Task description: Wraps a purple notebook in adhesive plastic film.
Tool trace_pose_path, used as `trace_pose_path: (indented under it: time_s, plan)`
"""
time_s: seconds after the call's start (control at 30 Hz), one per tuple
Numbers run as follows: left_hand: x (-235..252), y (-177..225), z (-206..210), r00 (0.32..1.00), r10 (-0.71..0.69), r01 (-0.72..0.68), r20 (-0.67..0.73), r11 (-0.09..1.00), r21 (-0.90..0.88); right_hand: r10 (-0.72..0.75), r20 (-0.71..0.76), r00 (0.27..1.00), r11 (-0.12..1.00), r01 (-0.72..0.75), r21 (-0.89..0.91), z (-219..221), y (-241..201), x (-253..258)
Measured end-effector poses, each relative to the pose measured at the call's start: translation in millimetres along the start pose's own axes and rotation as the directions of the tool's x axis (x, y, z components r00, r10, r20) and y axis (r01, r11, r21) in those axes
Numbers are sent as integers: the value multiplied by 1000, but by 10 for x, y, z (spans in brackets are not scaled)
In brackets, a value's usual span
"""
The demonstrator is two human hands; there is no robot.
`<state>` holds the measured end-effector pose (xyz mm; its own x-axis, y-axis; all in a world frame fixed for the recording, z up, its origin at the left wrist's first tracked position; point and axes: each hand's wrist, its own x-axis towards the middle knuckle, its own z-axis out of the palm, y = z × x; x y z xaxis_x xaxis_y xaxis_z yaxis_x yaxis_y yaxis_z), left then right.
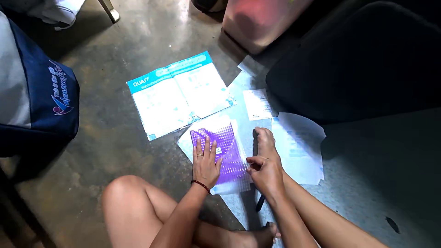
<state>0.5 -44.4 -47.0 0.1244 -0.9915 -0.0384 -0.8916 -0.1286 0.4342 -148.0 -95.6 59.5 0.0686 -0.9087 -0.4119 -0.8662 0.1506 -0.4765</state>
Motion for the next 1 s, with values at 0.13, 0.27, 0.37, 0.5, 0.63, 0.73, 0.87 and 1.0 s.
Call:
trace_pose_path:
  time_s: [0.13, 0.27, 0.37, 0.5, 0.63, 0.73, 0.87, 1.0]
  plan:
    - [-14, -12, -36, 995, 0, -1, 101, 1000, 6, 9, 19, 1000, 1000, -9, -4, 5, 69, -5]
    - [11, -232, -77, 994, 106, -106, 11, 994, -41, -17, 4, 1000, 1000, 17, 15, 5, 109, 19]
    - [75, -244, -166, 992, 124, -122, 32, 990, -64, -16, 4, 1000, 1000, 16, 23, 7, 113, 23]
    - [144, 22, -157, 993, -14, 30, 115, 991, -134, 1, 33, 999, 1000, -1, -8, -12, 75, 11]
    - [117, 1, 86, 995, 26, -36, -95, 994, -105, 0, 32, 999, 1000, 0, -14, -36, 59, -12]
    - [116, 5, 90, 999, 41, -40, -32, 999, 15, -14, 27, 1000, 1000, 14, 1, -18, 65, -6]
    - [137, 48, 74, 1000, 15, -17, 26, 999, 47, -17, 32, 999, 1000, 17, -10, 8, 64, -6]
    - [148, 63, 45, 999, 25, -26, 34, 998, 50, 26, 77, 997, 999, -23, -38, 0, 23, 10]
